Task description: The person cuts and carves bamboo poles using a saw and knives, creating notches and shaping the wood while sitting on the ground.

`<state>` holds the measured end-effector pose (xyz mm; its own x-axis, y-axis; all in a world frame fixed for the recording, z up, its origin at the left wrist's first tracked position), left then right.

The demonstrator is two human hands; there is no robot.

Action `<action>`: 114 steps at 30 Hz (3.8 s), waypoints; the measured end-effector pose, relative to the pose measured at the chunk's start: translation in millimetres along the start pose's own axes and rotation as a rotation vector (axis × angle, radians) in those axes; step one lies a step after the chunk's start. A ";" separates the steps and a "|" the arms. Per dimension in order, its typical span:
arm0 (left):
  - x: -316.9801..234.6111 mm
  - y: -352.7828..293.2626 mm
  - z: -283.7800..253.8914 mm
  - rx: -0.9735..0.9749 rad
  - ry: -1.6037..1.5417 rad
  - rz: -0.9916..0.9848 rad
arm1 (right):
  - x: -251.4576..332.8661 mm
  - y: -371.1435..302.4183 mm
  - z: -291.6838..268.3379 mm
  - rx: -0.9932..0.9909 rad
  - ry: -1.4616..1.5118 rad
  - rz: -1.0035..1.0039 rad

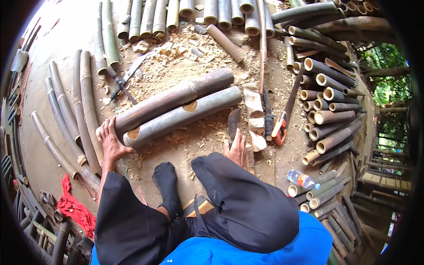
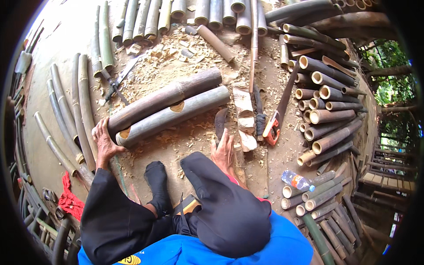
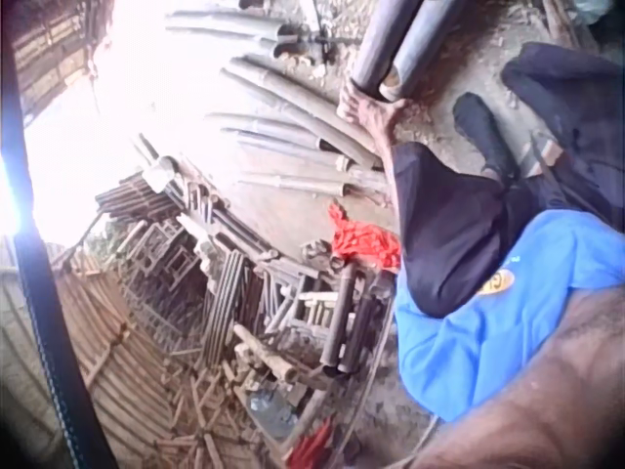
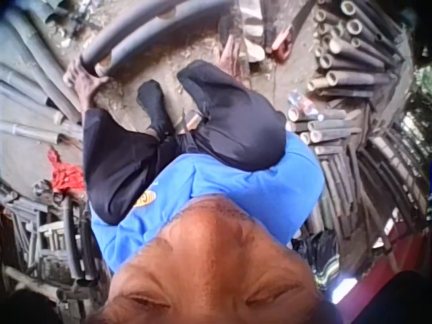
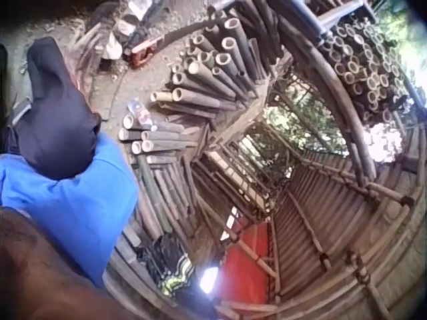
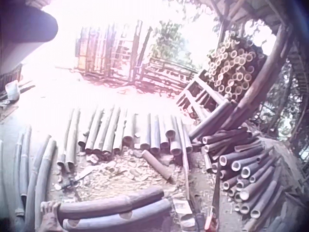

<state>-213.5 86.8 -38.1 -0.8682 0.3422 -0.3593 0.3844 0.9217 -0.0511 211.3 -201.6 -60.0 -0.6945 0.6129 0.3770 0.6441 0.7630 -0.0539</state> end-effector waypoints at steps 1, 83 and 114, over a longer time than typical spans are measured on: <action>0.2 0.1 2.9 0.000 -0.049 0.008 | -1.0 5.4 7.4 0.021 -0.020 0.036; -100.2 18.9 -10.5 -0.159 -2.017 -0.303 | -97.8 79.8 -106.5 0.055 -0.292 0.371; -69.5 -36.6 -178.6 -0.520 -1.525 0.067 | 132.2 209.0 10.9 0.206 -0.114 -0.687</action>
<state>-223.2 61.8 155.1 0.3726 0.1835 -0.9097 -0.0114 0.9811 0.1932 250.6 41.2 -31.5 -0.9570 -0.0094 0.2899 -0.0150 0.9997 -0.0171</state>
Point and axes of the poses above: each hand's wrist, its own y-axis towards the middle knuckle, its own z-axis out of the palm, x = y × z, the point moved 9 cm from there along y, towards the middle knuckle, and after that the axes turned 6 degrees about -y, right-handed, at the moved point
